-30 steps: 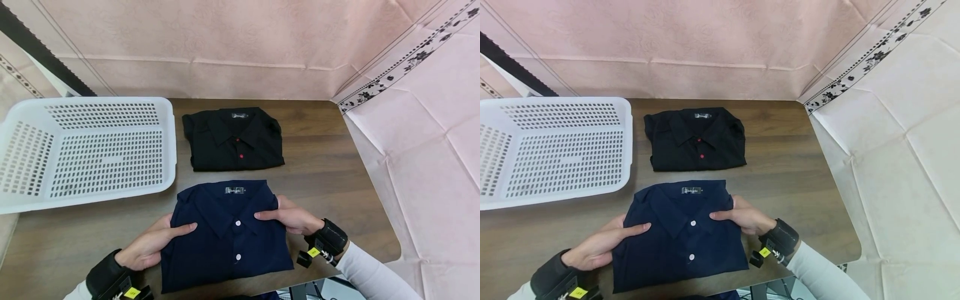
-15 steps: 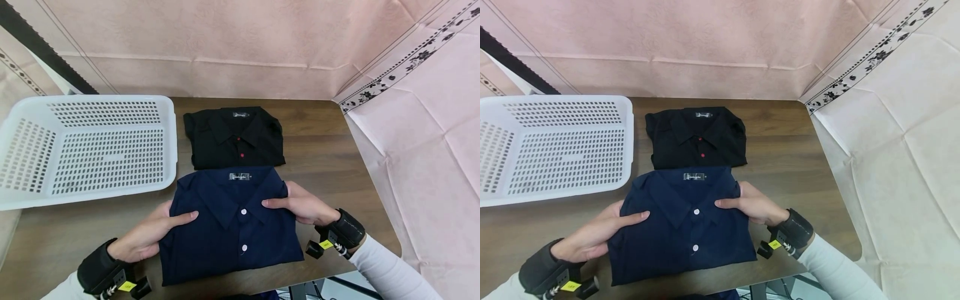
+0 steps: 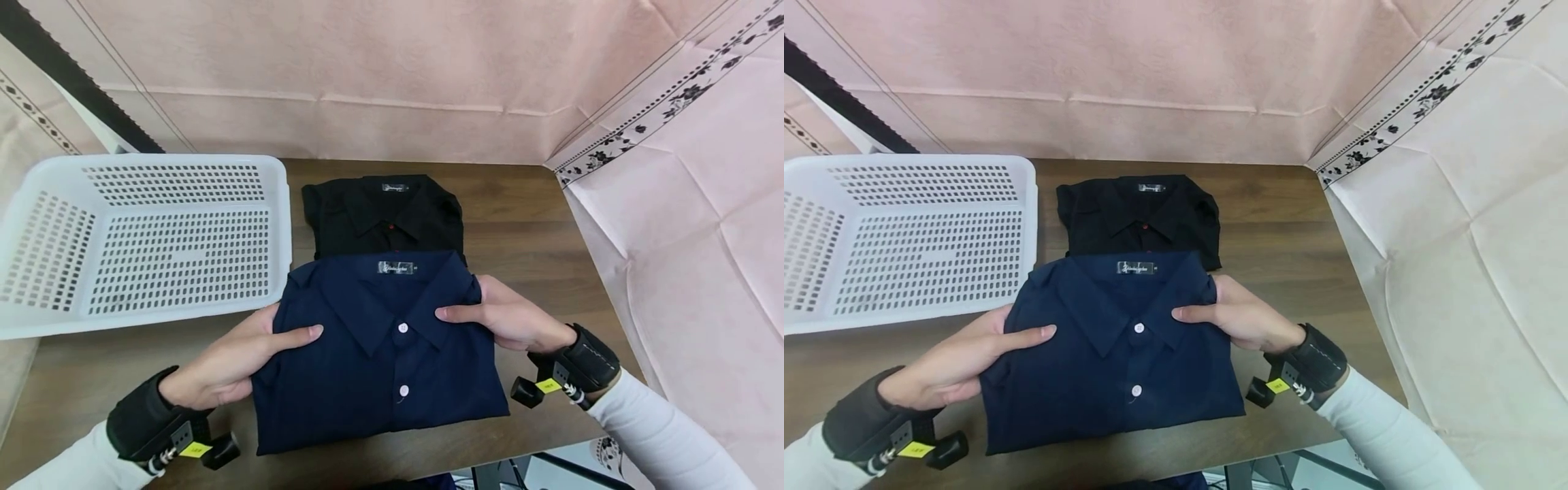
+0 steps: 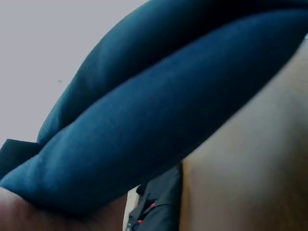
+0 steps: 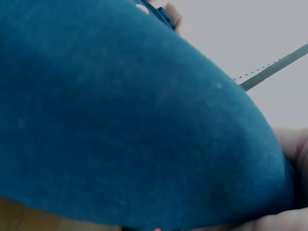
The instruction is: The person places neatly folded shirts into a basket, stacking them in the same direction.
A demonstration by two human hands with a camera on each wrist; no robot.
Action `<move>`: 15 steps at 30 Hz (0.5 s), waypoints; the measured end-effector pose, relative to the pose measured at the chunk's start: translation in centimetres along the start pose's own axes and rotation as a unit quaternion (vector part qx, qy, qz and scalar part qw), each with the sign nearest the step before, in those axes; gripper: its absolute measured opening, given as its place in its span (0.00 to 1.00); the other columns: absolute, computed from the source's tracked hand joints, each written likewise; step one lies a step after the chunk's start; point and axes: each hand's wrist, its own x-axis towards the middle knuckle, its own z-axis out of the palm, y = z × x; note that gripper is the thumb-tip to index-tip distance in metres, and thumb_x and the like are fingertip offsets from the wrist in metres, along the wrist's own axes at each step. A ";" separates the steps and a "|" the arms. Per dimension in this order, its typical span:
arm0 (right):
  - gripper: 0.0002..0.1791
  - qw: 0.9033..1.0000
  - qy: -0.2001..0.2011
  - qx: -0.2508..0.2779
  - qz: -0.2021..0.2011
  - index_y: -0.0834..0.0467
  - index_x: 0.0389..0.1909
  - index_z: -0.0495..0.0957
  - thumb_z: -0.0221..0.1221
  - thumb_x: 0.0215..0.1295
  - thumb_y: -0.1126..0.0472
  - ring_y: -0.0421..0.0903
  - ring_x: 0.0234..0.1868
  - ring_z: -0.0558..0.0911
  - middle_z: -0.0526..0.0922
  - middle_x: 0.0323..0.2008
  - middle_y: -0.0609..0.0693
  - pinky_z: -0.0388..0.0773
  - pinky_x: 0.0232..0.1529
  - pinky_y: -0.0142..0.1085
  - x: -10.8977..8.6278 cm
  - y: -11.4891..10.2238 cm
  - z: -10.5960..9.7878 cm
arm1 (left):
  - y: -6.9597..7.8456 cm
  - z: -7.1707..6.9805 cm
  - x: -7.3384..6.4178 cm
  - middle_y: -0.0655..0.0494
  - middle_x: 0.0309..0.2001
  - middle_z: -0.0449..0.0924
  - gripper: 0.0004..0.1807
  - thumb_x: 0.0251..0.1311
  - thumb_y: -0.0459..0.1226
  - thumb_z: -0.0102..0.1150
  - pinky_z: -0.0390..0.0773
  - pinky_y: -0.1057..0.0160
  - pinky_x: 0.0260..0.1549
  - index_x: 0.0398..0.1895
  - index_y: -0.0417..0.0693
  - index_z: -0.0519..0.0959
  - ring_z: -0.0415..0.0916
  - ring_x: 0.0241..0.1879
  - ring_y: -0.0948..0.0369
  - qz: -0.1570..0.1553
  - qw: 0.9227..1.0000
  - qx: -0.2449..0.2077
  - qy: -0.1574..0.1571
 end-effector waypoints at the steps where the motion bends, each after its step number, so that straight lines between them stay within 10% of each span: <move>1: 0.27 1.000 0.000 0.001 -0.001 0.66 0.60 0.68 0.62 0.63 0.61 0.54 0.52 0.80 0.78 0.53 0.60 0.78 0.53 0.45 -0.1 -0.2 0.0 | 0.3 0.0 -0.1 0.47 0.67 0.70 0.42 0.62 0.48 0.60 0.77 0.53 0.53 0.76 0.54 0.51 0.75 0.58 0.52 -0.004 1.000 0.003 0.005; 15: 0.27 1.000 -0.004 0.013 -0.024 0.66 0.62 0.65 0.61 0.64 0.63 0.54 0.54 0.78 0.75 0.56 0.61 0.77 0.55 0.44 0.5 -3.0 -0.2 | 3.3 -1.2 -1.0 0.44 0.65 0.72 0.42 0.65 0.47 0.58 0.78 0.50 0.52 0.77 0.51 0.48 0.77 0.56 0.50 0.002 1.000 -0.001 -0.003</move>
